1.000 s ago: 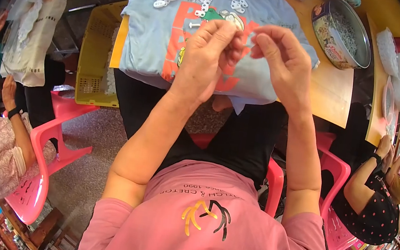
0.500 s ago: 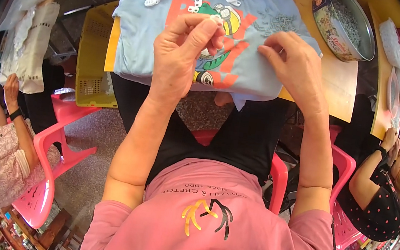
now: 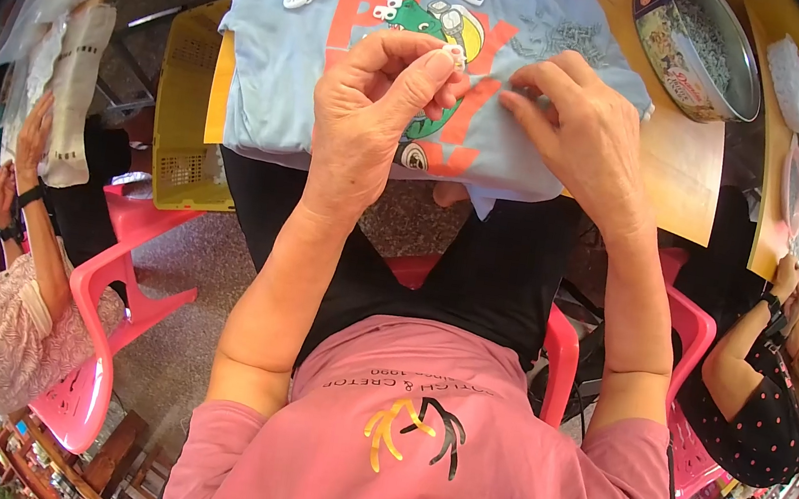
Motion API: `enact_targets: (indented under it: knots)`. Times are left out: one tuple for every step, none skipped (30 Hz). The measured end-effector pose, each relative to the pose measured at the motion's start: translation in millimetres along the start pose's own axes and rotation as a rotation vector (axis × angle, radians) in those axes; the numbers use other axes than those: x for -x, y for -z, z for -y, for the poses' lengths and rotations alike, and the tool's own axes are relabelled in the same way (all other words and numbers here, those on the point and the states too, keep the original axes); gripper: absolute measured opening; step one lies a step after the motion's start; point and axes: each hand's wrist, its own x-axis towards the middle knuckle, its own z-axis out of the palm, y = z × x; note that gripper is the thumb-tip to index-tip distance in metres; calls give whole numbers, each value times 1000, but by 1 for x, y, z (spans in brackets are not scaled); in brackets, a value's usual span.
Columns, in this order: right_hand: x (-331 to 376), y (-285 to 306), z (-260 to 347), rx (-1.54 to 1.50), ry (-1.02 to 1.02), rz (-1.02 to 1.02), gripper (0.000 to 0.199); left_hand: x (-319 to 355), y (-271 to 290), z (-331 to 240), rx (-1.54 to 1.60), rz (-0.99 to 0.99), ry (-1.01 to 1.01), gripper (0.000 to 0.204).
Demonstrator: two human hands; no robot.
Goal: Attaching white plastic fasteners to a garment manually at an assembly station.
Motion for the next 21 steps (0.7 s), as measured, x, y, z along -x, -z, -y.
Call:
enact_targets:
  knots:
    - [-1, -1, 0, 1, 13, -8, 10, 0, 0, 0, -3, 7, 5, 10]
    - [-1, -2, 0, 0, 12, -7, 10, -1, 1, 1, -5, 14, 9, 10]
    - [-1, -2, 0, -9, 14, 3, 10, -2, 1, 1, -5, 15, 10, 10]
    - [-1, -2, 0, -19, 16, 14, 10, -2, 2, 2, -9, 20, 10, 10]
    - [-2, -2, 0, -19, 16, 14, 10, -2, 3, 2, -13, 25, 9, 10]
    - [-3, -1, 0, -27, 26, 30, 10, -1, 3, 1, -14, 25, 9, 10]
    - [-4, -1, 0, -34, 38, 47, 10, -1, 3, 1, -12, 23, 11, 10]
    - [-4, -1, -1, -34, 39, 48, 10, -1, 3, 1, -11, 20, 12, 11]
    - [-4, 0, -1, -12, 44, 73, 10, -1, 4, 1, -10, 19, 11, 11]
    - [-5, 1, -1, 11, 49, 96, 10, -2, 5, 2, -16, 24, 13, 11]
    - [-5, -1, 0, 12, 51, 95, 10, -2, 5, 3, -22, 28, 15, 11]
    - [-6, -4, 1, 58, 70, 80, 10, -2, 5, 3, -22, 28, 12, 11]
    - [-6, -6, 1, 105, 87, 67, 9, -2, 5, 3, -23, 32, 12, 10]
    - [-6, -5, 2, 106, 88, 67, 9, -2, 5, 4, -23, 35, 12, 10]
    - [-6, -3, 3, 107, 89, 76, 10, -2, 5, 4, -22, 35, 12, 10]
    - [-7, -2, 4, 105, 94, 85, 11, -2, 5, 5, -25, 39, -2, 10]
    - [-9, 1, 4, 103, 98, 84, 11, -2, 6, 5, -28, 43, -16, 10]
    - [-9, 4, 4, 97, 98, 117, 11, -2, 7, 5, -30, 40, -19, 10]
    - [-9, 7, 3, 94, 95, 150, 11, -2, 7, 5, -29, 41, -12, 10]
    - [-10, 8, 2, 95, 97, 150, 11, -2, 7, 5, -29, 41, -5, 10]
    - [-11, 8, 1, 114, 118, 151, 11, -1, 7, 6, -29, 41, -6, 10]
